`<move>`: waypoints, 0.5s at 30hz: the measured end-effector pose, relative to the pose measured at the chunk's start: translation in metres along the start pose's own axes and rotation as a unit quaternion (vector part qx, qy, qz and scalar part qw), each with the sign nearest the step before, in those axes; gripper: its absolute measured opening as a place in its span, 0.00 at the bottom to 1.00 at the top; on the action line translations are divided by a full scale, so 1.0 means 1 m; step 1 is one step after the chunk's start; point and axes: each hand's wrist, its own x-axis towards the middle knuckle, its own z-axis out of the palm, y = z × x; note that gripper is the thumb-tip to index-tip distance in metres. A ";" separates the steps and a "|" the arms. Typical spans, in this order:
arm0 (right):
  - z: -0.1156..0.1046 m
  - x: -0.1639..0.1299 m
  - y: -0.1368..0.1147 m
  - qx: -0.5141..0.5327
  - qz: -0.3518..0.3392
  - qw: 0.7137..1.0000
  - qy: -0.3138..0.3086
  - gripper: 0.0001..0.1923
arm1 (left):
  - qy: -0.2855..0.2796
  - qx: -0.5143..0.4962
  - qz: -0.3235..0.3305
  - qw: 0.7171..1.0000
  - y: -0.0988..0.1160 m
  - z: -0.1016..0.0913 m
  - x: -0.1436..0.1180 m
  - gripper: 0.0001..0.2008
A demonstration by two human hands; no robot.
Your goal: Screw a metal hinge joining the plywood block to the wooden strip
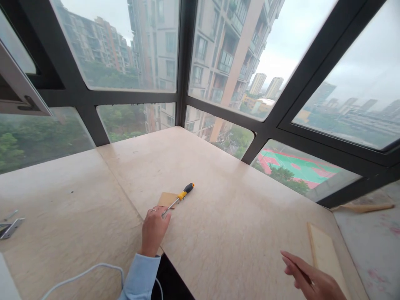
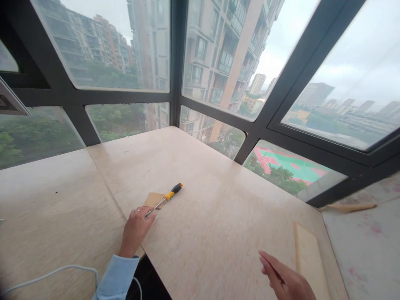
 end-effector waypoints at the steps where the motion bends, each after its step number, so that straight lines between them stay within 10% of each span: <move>1: 0.006 0.009 -0.012 0.006 -0.018 1.000 -0.014 0.18 | -0.012 0.008 -0.004 1.000 0.001 0.000 -0.001 0.13; 8: 0.065 0.052 -0.065 0.070 -0.099 0.982 -0.145 0.16 | -0.060 0.044 -0.006 0.997 0.007 -0.003 -0.002 0.12; 15: 0.106 0.072 -0.102 0.171 -0.088 0.959 -0.209 0.15 | 0.027 -0.014 -0.072 0.997 0.001 0.001 -0.009 0.14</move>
